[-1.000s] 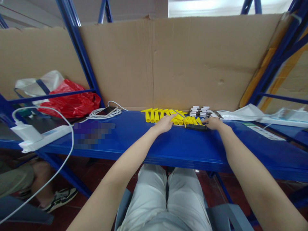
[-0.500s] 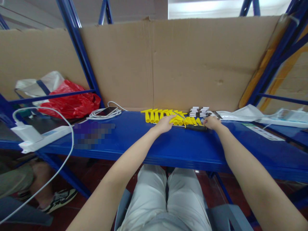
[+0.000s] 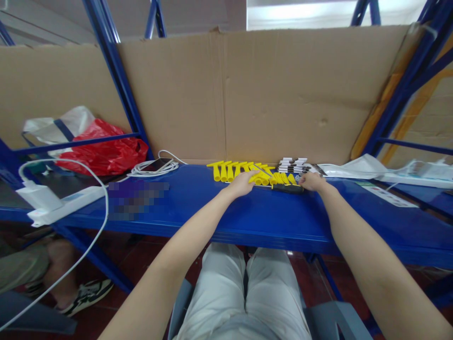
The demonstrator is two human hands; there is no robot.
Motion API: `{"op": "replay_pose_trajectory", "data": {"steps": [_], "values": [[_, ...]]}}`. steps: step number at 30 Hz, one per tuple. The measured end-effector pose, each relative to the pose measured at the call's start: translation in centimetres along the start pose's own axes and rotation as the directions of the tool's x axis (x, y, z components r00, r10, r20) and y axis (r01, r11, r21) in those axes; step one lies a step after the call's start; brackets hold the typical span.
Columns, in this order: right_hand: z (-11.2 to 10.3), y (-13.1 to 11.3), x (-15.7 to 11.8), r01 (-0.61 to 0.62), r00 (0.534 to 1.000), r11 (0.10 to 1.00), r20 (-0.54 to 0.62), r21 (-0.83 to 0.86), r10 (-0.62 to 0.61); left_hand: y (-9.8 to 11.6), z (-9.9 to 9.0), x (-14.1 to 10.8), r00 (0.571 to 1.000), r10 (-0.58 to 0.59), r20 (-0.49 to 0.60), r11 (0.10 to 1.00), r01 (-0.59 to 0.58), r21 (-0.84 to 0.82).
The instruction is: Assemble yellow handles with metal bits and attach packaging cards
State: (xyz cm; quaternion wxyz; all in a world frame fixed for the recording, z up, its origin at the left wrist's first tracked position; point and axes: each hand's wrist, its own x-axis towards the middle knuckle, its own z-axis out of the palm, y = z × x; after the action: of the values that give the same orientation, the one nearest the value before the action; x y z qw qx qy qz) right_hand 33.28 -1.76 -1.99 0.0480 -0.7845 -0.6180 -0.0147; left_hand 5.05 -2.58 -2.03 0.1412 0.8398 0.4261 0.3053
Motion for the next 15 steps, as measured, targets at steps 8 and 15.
{"op": "replay_pose_trajectory", "data": {"steps": [8,15], "values": [[0.2,0.0,0.2,-0.04,0.999,0.999,-0.025,0.036,0.041,0.1,0.0,0.0,1.0,-0.001,-0.01,1.0,0.001,-0.009],[1.1,0.7,1.5,-0.021,1.0,1.0,-0.001,0.019,0.021,-0.2,0.1,0.1,0.999,0.019,0.035,0.993,-0.023,0.116]]}}
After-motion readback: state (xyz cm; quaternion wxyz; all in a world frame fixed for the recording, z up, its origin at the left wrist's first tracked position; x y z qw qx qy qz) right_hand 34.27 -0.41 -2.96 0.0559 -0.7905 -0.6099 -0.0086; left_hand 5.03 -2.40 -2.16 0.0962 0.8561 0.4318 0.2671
